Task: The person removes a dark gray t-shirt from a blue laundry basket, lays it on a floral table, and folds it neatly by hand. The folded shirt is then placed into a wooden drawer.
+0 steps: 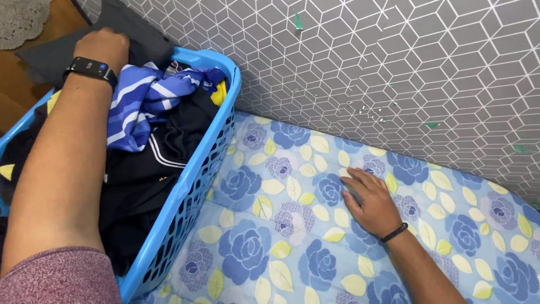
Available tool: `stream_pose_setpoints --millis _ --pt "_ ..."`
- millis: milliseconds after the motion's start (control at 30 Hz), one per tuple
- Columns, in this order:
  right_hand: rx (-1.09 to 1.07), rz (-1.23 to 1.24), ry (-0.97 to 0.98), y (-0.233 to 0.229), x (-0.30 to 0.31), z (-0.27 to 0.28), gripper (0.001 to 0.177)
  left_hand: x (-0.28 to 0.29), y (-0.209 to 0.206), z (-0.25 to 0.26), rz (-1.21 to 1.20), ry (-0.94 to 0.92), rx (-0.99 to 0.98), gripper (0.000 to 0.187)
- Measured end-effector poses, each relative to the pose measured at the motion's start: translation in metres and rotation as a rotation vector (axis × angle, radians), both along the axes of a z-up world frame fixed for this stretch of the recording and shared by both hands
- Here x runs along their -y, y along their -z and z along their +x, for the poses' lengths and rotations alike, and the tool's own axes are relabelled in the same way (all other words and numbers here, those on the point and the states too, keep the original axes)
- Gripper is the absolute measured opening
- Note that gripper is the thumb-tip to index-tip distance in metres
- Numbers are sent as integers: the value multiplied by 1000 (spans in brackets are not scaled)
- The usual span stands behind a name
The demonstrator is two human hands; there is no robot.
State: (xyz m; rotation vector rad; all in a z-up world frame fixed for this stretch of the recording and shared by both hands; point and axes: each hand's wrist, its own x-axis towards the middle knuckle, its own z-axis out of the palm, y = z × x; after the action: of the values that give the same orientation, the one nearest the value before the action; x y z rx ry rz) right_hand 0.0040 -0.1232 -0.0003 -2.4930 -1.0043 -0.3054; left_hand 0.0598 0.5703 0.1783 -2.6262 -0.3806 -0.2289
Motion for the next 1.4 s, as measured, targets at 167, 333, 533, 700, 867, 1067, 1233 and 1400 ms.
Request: stream_pose_setpoints --millis 167,333,533,700,867,1067,1233,1400 --pt "8 -5 -3 -1 1 0 38 1 1 -13 293 128 225 29" --pt "-4 -9 -12 -2 0 0 39 63 -37 -39 489 289 508 12" --pt "43 10 -3 -3 -3 -1 36 145 -72 -39 453 554 737 20" --pt "52 -15 1 1 1 4 44 256 -92 -39 -11 1067 727 21" --pt "196 127 48 9 7 -5 91 383 -67 -78 -175 1303 534 12" --pt "61 256 133 -10 11 -31 96 438 22 -79 -604 1278 56 16" --pt "-71 409 166 -51 -7 -34 78 431 27 -80 -390 1217 -135 39" --pt "-247 649 32 -87 -15 -48 58 453 -35 -115 -978 1026 -539 119"
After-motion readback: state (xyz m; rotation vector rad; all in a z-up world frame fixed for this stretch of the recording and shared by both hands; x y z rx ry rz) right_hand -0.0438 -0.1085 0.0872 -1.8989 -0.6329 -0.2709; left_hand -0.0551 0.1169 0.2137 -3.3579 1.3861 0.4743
